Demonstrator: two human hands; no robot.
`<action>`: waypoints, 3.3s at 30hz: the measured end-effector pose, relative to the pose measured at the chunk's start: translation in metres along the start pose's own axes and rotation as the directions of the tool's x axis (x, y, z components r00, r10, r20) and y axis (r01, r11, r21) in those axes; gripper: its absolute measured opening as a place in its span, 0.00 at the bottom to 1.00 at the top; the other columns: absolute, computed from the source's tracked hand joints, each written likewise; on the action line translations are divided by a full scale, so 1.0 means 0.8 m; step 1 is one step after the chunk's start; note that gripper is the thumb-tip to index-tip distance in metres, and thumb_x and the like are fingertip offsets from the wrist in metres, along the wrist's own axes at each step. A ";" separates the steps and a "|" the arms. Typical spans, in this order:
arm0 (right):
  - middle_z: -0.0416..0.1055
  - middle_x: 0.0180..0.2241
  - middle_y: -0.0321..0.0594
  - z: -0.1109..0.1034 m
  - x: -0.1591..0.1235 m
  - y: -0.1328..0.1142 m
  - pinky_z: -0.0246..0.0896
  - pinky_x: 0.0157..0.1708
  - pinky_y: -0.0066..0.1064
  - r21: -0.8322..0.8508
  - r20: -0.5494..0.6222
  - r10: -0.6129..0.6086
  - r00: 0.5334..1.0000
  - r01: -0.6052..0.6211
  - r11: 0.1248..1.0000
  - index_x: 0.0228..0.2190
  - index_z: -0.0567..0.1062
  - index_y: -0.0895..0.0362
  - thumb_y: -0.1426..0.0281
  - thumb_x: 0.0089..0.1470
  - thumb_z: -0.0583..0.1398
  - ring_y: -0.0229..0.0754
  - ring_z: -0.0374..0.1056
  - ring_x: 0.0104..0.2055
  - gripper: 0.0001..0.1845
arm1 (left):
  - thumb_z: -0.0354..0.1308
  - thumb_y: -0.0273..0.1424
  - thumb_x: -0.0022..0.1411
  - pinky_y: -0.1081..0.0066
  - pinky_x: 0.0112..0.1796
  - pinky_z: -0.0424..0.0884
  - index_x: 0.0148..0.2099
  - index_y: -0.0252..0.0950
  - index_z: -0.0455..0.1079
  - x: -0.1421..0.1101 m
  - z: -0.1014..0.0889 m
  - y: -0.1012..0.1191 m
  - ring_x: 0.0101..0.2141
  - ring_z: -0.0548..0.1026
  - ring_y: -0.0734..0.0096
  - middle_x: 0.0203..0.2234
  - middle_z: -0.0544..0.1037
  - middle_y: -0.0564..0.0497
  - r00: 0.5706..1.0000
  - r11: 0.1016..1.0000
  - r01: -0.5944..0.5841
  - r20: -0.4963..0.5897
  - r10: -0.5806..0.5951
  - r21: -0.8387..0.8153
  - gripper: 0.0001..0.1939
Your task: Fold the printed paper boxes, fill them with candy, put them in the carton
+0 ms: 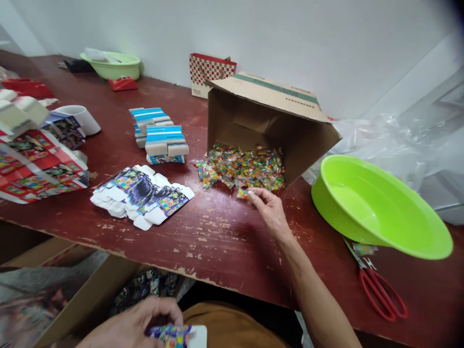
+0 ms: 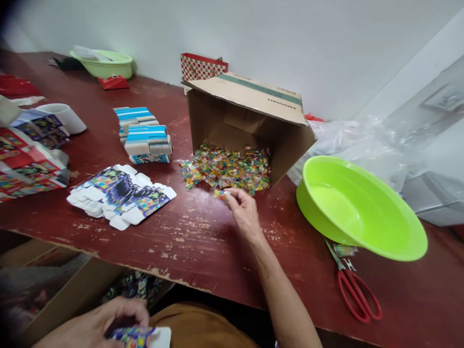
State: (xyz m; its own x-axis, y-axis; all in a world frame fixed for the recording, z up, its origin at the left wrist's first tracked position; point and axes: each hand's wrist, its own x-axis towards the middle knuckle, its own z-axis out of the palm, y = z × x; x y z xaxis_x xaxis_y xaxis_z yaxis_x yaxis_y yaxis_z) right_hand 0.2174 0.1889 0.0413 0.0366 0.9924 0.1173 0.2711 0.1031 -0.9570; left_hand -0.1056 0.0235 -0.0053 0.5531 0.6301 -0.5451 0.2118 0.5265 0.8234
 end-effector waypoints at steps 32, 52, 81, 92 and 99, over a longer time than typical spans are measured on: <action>0.75 0.32 0.43 0.050 -0.092 -0.059 0.63 0.36 0.32 -0.378 0.612 -0.349 0.710 0.650 0.660 0.36 0.78 0.60 0.76 0.60 0.58 0.42 0.68 0.34 0.07 | 0.54 0.27 0.51 0.73 0.27 0.66 0.51 0.38 0.62 0.068 0.089 0.087 0.24 0.69 0.75 0.29 0.73 0.55 0.896 0.881 -0.380 -0.347 0.276 -0.281 0.22; 0.70 0.27 0.35 0.045 -0.078 -0.044 0.60 0.33 0.27 -0.032 0.692 -0.123 0.711 0.201 0.979 0.30 0.82 0.54 0.72 0.55 0.64 0.36 0.67 0.31 0.04 | 0.58 0.41 0.58 0.74 0.23 0.72 0.45 0.35 0.70 0.067 0.088 0.092 0.25 0.73 0.71 0.28 0.77 0.50 0.871 0.825 -0.404 -0.441 0.216 -0.394 0.18; 0.80 0.40 0.46 0.088 -0.093 -0.041 0.60 0.21 0.25 0.323 0.627 0.210 0.750 -0.495 0.807 0.24 0.77 0.61 0.61 0.40 0.72 0.29 0.64 0.21 0.17 | 0.48 0.48 0.68 0.74 0.19 0.71 0.59 0.30 0.70 0.072 0.087 0.100 0.19 0.75 0.71 0.30 0.82 0.42 0.901 0.643 -0.354 -0.431 0.040 -0.680 0.30; 0.74 0.39 0.40 0.098 -0.120 -0.023 0.68 0.37 0.31 0.197 0.486 -0.112 0.867 0.017 0.980 0.35 0.79 0.55 0.65 0.49 0.69 0.39 0.70 0.39 0.10 | 0.58 0.32 0.56 0.71 0.20 0.74 0.53 0.31 0.75 0.074 0.074 0.096 0.25 0.78 0.67 0.43 0.82 0.42 0.844 0.608 -0.404 -0.535 -0.041 -0.684 0.22; 0.72 0.40 0.39 0.133 -0.073 -0.012 0.67 0.38 0.31 0.036 0.602 -0.064 0.796 0.053 0.998 0.41 0.76 0.55 0.62 0.56 0.64 0.38 0.70 0.37 0.13 | 0.59 0.39 0.59 0.72 0.20 0.71 0.58 0.35 0.70 0.042 0.054 0.057 0.19 0.74 0.70 0.30 0.82 0.49 0.740 0.752 -0.446 -0.673 0.005 -0.486 0.26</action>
State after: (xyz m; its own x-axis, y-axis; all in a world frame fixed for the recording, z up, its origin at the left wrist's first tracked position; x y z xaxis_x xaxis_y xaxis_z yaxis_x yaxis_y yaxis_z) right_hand 0.1102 0.1374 0.0153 -0.5673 0.8235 -0.0048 0.2378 0.1583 -0.9583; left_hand -0.0428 0.0439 0.0207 -0.1321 0.8526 -0.5056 -0.4789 0.3917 0.7856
